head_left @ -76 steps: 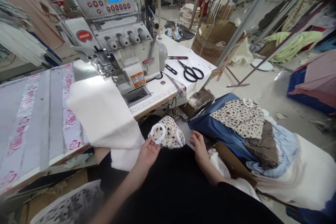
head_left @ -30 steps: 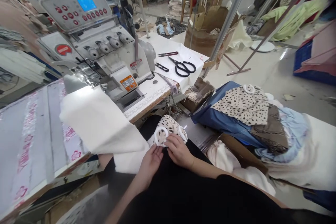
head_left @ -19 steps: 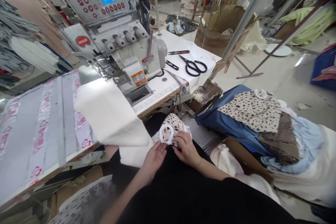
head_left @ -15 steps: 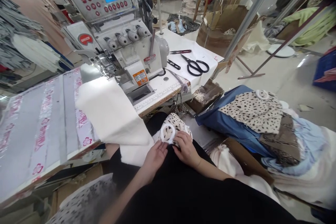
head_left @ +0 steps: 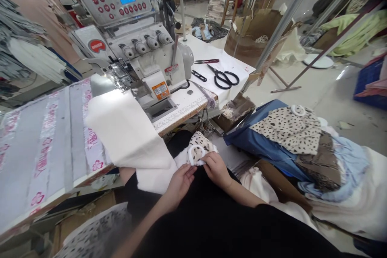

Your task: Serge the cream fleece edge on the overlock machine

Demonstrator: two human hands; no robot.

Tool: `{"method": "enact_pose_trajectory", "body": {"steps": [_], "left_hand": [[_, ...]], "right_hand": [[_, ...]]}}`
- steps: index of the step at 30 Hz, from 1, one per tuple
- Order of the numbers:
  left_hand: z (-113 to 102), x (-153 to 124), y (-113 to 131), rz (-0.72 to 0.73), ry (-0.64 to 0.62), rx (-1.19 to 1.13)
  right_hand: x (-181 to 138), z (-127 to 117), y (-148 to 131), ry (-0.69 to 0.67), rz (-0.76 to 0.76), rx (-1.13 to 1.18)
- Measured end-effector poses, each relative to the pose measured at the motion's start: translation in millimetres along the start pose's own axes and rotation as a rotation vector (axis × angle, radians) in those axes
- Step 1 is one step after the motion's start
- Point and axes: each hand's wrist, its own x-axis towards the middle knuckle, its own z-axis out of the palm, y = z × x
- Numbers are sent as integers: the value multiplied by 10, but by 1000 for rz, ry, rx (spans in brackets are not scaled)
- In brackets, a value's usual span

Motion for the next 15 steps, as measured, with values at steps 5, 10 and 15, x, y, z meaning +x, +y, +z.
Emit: {"method": "enact_pose_trajectory", "body": {"steps": [5,10,15], "left_hand": [[-15,-23,1,178,12,156],[98,-89,43,-106,-283,108],[278,12,46,-173,-338,-29]], "right_hand": [[2,-131,5,41,-12,17],[47,-192,-88,71,-24,39],[39,-186,-163,-65,-63,126]]}}
